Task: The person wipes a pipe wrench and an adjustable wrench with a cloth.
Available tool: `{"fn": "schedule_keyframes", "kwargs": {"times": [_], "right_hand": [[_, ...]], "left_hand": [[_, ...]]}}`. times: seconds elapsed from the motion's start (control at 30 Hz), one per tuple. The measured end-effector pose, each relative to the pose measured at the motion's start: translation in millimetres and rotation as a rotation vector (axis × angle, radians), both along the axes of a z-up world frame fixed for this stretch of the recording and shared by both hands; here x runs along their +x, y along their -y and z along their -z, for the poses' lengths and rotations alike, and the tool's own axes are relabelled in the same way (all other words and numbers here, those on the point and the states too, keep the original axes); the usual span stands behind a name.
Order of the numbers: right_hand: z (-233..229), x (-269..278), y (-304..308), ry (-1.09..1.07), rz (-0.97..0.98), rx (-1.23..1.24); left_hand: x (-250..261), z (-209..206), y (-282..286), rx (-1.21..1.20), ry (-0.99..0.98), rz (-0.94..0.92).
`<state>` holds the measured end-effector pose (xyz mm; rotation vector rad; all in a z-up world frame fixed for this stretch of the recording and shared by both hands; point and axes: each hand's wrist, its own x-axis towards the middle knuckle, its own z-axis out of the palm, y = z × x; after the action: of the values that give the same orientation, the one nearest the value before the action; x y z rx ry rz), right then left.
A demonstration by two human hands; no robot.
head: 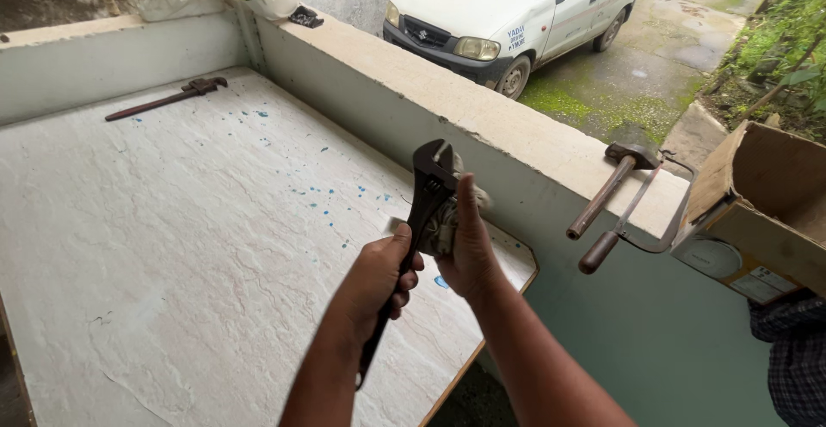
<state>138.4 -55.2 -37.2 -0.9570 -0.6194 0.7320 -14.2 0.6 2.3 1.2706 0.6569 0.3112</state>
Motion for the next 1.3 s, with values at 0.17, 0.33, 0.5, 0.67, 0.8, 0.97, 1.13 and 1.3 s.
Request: {"fn": "schedule_keyframes", "kwargs": {"times": [0.17, 0.33, 0.5, 0.67, 0.8, 0.97, 1.13, 1.3], "right_hand": [[-29.5, -17.6, 8.6, -0.057, -0.181, -0.032], [-13.4, -32.1, -8.2, -0.051, 0.049, 0.08], [-0.6, -43.5, -24.4, 0.1, 0.363, -0.001], [9.3, -49.2, -26.4, 0.126, 0.42, -0.132], [-2.6, -57.0, -21.9, 0.002, 0.188, -0.076], [8.5, -76.0, -16.8, -0.009, 0.049, -0.122], [36.2, -76.0, -12.0, -0.205, 0.018, -0.072], [45.4, -83.0, -16.9, -0.082, 0.22, -0.146]], "left_hand": [[-12.7, -2.0, -4.3, -0.053, -0.076, 0.062], [-17.6, 4.3, -7.7, -0.067, -0.068, 0.083], [-21.6, 6.0, -12.9, 0.061, -0.126, 0.001], [-37.8, 9.5, -18.4, 0.071, -0.112, -0.031], [-54.1, 12.4, -30.0, -0.007, -0.064, -0.02], [-66.6, 18.2, -33.2, -0.046, -0.153, 0.043], [-73.1, 32.9, -34.9, -0.046, -0.208, 0.07], [-73.3, 45.5, -32.7, 0.079, -0.258, -0.025]]}}
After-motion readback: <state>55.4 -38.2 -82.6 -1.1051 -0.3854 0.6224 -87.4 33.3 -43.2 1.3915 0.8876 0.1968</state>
